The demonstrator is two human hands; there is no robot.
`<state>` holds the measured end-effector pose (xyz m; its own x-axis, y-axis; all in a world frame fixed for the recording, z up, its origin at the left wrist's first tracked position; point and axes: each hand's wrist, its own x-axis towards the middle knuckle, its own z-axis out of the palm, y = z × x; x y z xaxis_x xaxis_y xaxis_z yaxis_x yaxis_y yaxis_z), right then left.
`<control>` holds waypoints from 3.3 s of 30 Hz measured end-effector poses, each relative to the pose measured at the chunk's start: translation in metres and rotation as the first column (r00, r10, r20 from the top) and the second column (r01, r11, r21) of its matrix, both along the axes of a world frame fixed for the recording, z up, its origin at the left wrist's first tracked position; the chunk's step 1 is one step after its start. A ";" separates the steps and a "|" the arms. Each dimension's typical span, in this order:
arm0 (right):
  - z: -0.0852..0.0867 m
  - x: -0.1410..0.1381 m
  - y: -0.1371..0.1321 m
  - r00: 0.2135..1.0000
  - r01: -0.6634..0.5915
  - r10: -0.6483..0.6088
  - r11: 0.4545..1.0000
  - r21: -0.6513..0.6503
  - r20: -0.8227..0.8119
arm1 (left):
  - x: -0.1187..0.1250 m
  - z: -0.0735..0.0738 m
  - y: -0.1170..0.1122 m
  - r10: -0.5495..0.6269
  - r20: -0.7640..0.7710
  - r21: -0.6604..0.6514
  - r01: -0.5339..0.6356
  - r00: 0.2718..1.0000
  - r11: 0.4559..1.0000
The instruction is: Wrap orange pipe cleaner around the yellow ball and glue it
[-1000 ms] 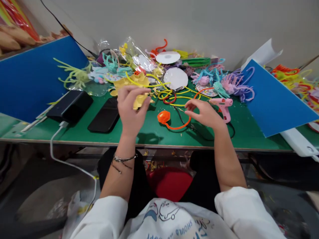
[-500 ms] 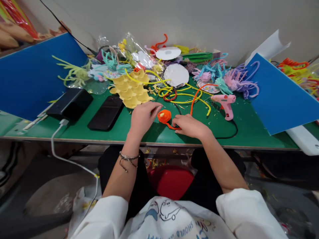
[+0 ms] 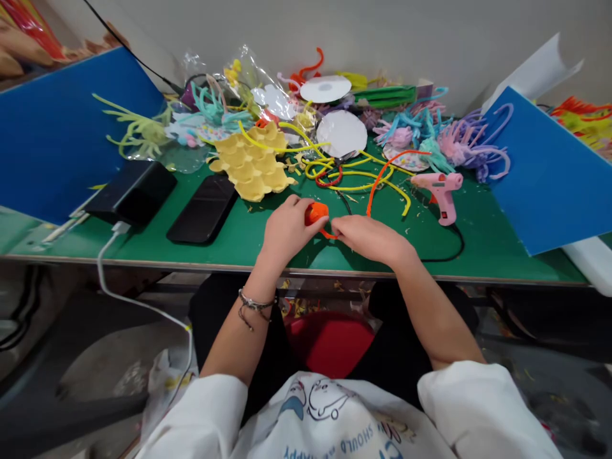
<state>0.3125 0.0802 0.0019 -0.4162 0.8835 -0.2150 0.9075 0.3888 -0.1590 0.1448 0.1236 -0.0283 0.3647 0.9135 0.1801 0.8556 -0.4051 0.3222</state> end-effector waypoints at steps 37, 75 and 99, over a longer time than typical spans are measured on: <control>0.029 0.022 -0.016 0.757 0.042 0.410 0.747 0.664 -0.509 | -0.010 0.022 -0.029 -0.182 0.774 -0.240 0.547 0.607 0.802; 0.035 0.020 -0.025 0.821 -0.003 0.404 0.708 0.706 -0.403 | -0.013 0.023 -0.019 -0.297 0.821 -0.112 0.647 0.488 0.754; 0.022 0.014 -0.014 0.830 -0.109 0.479 0.644 0.758 -0.287 | -0.003 0.013 -0.015 -0.287 0.855 -0.140 0.726 0.431 0.673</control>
